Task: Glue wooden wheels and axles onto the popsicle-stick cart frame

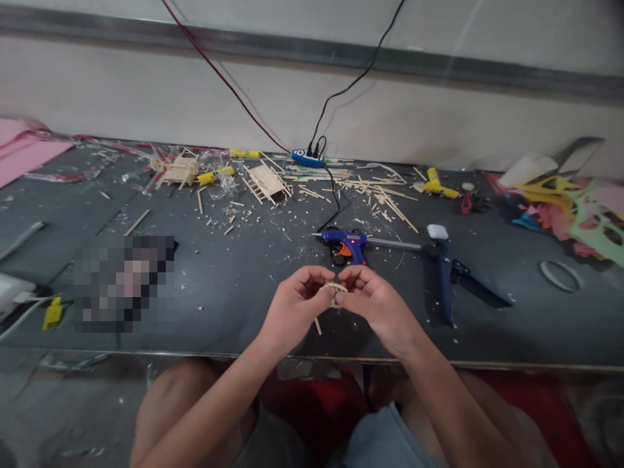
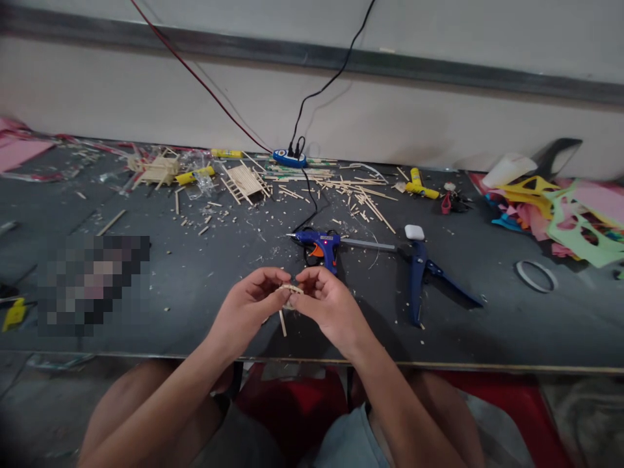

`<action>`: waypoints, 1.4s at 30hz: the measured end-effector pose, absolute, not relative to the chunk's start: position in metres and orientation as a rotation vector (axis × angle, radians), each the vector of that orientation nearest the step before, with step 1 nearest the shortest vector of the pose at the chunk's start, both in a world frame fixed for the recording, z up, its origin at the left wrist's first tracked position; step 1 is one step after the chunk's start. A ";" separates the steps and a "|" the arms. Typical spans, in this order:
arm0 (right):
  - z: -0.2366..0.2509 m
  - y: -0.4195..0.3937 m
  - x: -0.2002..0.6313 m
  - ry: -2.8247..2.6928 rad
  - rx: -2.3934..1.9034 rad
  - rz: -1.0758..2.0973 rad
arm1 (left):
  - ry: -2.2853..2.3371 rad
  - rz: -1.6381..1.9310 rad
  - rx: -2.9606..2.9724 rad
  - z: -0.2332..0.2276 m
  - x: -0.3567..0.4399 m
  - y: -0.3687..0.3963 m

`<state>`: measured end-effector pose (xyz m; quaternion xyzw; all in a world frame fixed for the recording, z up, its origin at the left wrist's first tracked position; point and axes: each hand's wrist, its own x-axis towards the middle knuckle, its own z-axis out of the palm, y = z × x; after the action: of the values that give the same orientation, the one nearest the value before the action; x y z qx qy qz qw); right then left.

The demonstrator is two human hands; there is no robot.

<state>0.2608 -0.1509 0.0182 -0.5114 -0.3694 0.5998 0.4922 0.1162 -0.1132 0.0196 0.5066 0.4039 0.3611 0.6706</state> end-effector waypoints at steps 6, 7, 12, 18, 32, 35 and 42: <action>0.023 -0.152 0.263 -0.896 -1.247 1.524 | 0.884 0.746 1.145 0.022 0.117 -0.113; 0.023 -0.152 0.264 -0.896 -1.245 1.540 | 0.873 0.731 1.138 0.022 0.117 -0.113; 0.021 -0.151 0.263 -0.920 -1.301 1.480 | 0.853 0.693 1.194 0.021 0.112 -0.113; 0.016 -0.151 0.262 -1.076 -1.287 1.348 | 0.831 0.580 1.249 0.020 0.110 -0.114; 0.022 -0.154 0.260 -1.184 -1.387 1.139 | 0.870 0.604 1.241 0.020 0.109 -0.114; 0.021 -0.154 0.260 -1.157 -1.361 1.176 | 0.908 0.604 1.297 0.021 0.109 -0.115; 0.018 -0.153 0.261 -1.133 -1.342 1.189 | 0.935 0.607 1.370 0.020 0.108 -0.117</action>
<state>0.2610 -0.1531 0.0183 -0.5522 -0.4659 0.4894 0.4884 0.1085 -0.1169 0.0203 0.5994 0.4091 0.2657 0.6347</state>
